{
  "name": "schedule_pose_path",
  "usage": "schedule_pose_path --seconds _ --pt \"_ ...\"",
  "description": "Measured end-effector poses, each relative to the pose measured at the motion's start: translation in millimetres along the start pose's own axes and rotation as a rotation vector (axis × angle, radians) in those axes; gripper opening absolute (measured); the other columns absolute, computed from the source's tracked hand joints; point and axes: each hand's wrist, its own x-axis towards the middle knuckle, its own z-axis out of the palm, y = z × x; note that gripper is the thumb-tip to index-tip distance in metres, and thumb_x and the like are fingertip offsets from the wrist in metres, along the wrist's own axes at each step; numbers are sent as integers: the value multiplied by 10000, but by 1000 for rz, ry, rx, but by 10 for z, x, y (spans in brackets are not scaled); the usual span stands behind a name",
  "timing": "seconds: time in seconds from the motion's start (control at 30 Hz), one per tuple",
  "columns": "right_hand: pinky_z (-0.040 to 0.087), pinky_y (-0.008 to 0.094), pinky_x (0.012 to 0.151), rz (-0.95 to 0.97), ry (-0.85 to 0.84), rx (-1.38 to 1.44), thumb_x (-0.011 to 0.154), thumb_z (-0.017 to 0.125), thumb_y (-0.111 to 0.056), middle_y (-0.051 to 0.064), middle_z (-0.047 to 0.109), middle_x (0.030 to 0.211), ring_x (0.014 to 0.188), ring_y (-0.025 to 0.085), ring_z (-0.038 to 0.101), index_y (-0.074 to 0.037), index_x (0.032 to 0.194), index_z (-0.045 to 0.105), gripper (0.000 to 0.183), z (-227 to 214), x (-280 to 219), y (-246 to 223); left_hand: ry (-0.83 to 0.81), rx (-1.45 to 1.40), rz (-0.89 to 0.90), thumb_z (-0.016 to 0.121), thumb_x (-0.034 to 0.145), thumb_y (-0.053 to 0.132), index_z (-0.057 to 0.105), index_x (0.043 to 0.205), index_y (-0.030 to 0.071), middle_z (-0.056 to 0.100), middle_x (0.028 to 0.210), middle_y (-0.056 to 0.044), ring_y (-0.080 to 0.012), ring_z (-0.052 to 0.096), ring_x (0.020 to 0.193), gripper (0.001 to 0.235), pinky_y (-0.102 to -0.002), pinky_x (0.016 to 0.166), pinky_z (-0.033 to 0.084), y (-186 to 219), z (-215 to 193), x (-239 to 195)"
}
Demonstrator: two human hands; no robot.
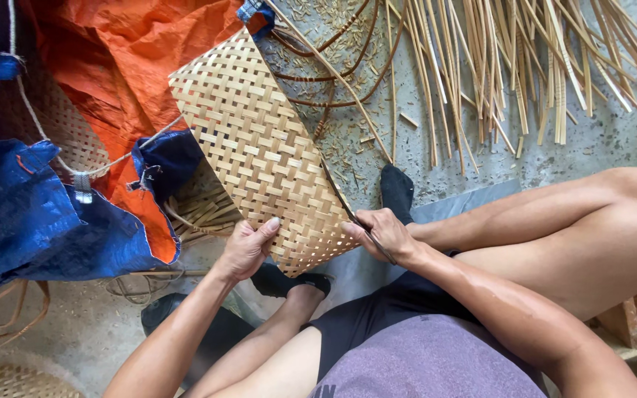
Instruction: The person sits on the floor and uses a curved metal tool to press and shape the edges of a partially woven bamboo basket. They rotate the basket and continue pressing along the rim, then set it down and pick up another basket to repeat the process.
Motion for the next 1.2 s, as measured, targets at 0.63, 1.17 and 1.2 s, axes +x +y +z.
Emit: schedule_pose_path --seconds 0.63,1.17,1.2 --pt "489 442 594 -71 106 32 1020 583 -342 202 632 679 629 392 650 -8 731 621 443 112 163 -3 -27 65 -25 685 1013 163 666 1250 -55 739 1147 -99 -162 691 1001 322 -335 897 585 -116 -77 14" --pt "467 457 588 5 69 -31 1018 552 -449 223 551 633 565 390 575 27 721 571 562 62 334 68 -100 184 -88 699 1081 229 646 1306 -111 713 1140 -145 -194 646 974 411 -352 834 533 -297 -242 3" --pt "469 457 591 -1 69 -22 1021 538 -458 223 557 641 570 387 581 26 732 577 565 70 359 73 -92 172 -106 693 1021 240 642 1298 -70 725 1157 -120 -182 674 1006 418 -349 878 562 -290 -220 -11"
